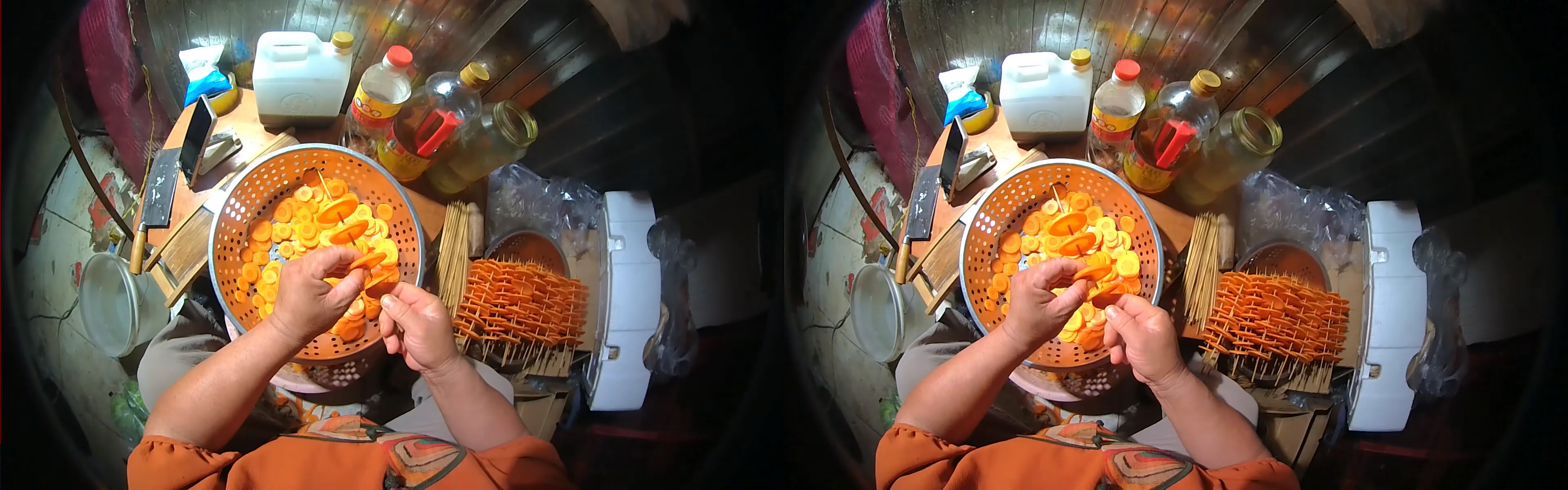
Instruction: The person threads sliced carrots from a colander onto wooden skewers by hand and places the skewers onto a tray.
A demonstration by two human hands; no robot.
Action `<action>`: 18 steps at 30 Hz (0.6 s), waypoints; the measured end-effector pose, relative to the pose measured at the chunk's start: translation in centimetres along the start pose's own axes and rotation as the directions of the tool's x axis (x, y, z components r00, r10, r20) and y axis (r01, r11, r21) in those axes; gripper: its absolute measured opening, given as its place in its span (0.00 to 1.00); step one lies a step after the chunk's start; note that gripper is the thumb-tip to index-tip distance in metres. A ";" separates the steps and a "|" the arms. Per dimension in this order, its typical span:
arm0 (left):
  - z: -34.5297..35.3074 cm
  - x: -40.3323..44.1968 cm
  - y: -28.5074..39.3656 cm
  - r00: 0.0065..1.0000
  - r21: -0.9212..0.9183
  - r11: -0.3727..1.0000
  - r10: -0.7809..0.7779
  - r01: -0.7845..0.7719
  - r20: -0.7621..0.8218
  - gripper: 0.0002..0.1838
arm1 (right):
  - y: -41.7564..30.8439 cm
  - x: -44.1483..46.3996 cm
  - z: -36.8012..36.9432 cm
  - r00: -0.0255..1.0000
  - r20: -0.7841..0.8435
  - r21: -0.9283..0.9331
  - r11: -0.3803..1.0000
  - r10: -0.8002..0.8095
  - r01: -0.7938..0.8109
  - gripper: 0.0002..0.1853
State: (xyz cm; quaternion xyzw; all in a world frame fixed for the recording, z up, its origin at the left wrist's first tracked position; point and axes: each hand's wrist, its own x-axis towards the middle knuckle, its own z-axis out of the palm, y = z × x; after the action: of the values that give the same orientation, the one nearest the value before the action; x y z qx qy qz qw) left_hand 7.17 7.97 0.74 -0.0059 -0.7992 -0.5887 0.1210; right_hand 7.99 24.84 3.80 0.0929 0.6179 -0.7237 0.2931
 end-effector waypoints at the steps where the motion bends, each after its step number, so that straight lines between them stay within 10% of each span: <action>1: -0.1 0.0 0.0 1.000 0.000 1.000 -0.001 0.001 0.001 0.09 | -0.1 0.0 0.1 1.000 -0.002 0.003 1.000 0.018 -0.018 0.09; 18: -2.1 1.7 -0.3 0.996 -0.251 0.965 -0.085 0.075 -0.028 0.09 | -0.5 -0.3 -0.3 0.997 0.067 0.091 0.995 0.024 -0.030 0.13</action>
State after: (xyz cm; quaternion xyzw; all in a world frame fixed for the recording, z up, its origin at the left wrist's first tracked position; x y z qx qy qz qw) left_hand 5.89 5.66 1.33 0.0227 -0.7158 -0.6890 0.1110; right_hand 7.90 25.22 4.25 0.0908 0.5726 -0.7501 0.3183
